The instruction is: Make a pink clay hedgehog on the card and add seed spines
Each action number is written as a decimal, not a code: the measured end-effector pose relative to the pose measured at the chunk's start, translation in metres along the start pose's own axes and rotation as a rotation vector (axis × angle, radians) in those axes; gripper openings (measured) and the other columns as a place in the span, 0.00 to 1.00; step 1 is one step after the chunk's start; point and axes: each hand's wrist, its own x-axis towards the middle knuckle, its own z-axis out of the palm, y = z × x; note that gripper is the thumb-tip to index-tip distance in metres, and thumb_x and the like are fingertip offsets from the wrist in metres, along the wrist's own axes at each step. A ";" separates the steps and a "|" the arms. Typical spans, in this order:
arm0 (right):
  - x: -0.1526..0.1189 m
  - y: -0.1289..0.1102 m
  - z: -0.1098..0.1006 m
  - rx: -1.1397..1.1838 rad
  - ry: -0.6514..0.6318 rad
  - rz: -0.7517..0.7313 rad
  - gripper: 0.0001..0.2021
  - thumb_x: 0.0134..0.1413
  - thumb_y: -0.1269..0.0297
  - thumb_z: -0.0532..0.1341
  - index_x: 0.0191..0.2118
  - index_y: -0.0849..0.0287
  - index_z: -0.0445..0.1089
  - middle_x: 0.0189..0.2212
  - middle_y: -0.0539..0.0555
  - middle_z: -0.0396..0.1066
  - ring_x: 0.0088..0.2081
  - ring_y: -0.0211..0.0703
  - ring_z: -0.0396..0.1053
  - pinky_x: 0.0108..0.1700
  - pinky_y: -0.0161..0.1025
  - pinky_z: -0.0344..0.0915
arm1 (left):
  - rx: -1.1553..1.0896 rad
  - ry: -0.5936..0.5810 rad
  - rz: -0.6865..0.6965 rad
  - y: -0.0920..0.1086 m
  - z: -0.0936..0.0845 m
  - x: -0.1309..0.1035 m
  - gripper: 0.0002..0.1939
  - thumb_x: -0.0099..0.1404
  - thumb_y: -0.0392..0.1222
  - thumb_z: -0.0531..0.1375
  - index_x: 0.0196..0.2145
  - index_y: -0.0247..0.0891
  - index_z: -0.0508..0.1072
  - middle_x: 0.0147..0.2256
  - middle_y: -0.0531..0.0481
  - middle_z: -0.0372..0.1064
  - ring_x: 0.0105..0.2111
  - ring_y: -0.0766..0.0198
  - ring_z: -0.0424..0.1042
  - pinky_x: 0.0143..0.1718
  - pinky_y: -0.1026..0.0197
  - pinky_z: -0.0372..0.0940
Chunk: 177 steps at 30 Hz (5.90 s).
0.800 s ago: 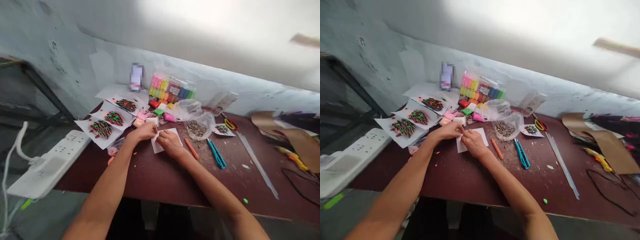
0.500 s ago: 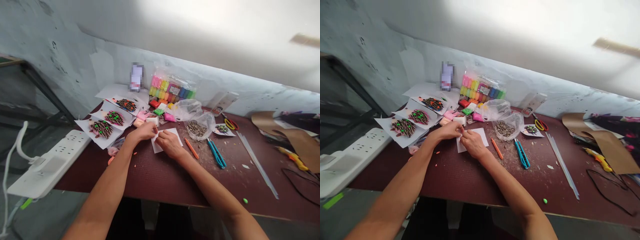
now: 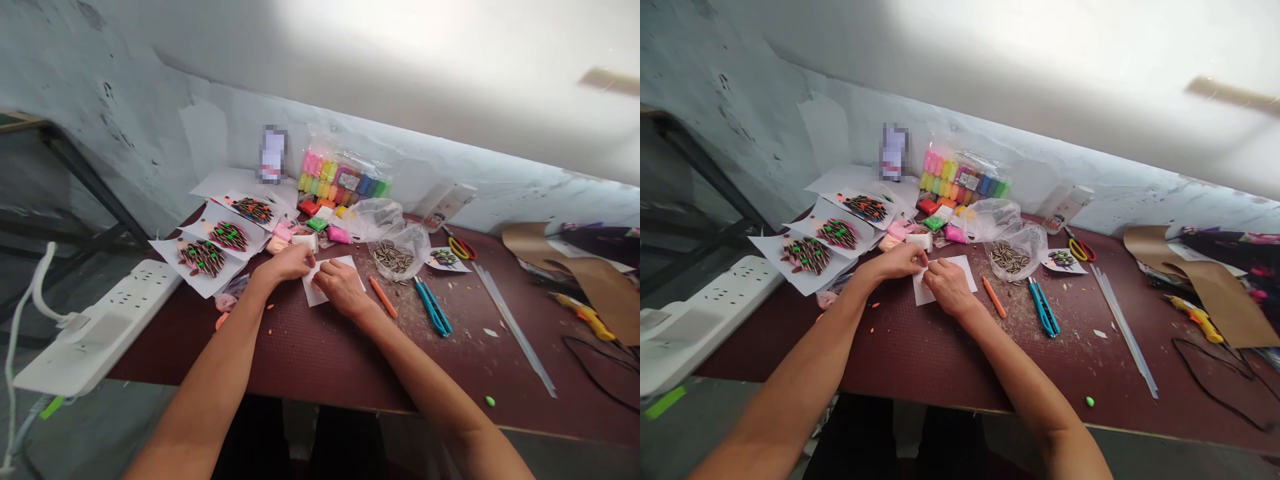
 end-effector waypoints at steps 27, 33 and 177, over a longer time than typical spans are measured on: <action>-0.006 0.002 -0.006 0.021 0.037 0.093 0.14 0.67 0.67 0.59 0.29 0.60 0.74 0.28 0.54 0.70 0.33 0.42 0.61 0.35 0.40 0.54 | 0.002 0.009 0.007 0.000 0.000 0.000 0.17 0.52 0.30 0.59 0.39 0.35 0.81 0.40 0.44 0.79 0.39 0.56 0.76 0.37 0.63 0.65; -0.008 -0.005 -0.006 0.046 -0.003 0.037 0.14 0.68 0.65 0.58 0.30 0.59 0.74 0.29 0.53 0.71 0.33 0.42 0.61 0.36 0.40 0.54 | 0.004 -0.005 0.008 -0.002 -0.001 0.001 0.17 0.52 0.31 0.59 0.40 0.35 0.80 0.40 0.45 0.79 0.40 0.57 0.76 0.38 0.64 0.65; -0.038 0.026 -0.026 0.438 0.180 0.715 0.07 0.59 0.69 0.59 0.39 0.58 0.75 0.34 0.53 0.76 0.32 0.40 0.69 0.38 0.35 0.61 | -0.051 0.302 -0.050 0.023 0.012 -0.002 0.11 0.65 0.39 0.54 0.36 0.37 0.76 0.36 0.44 0.76 0.40 0.56 0.74 0.43 0.58 0.67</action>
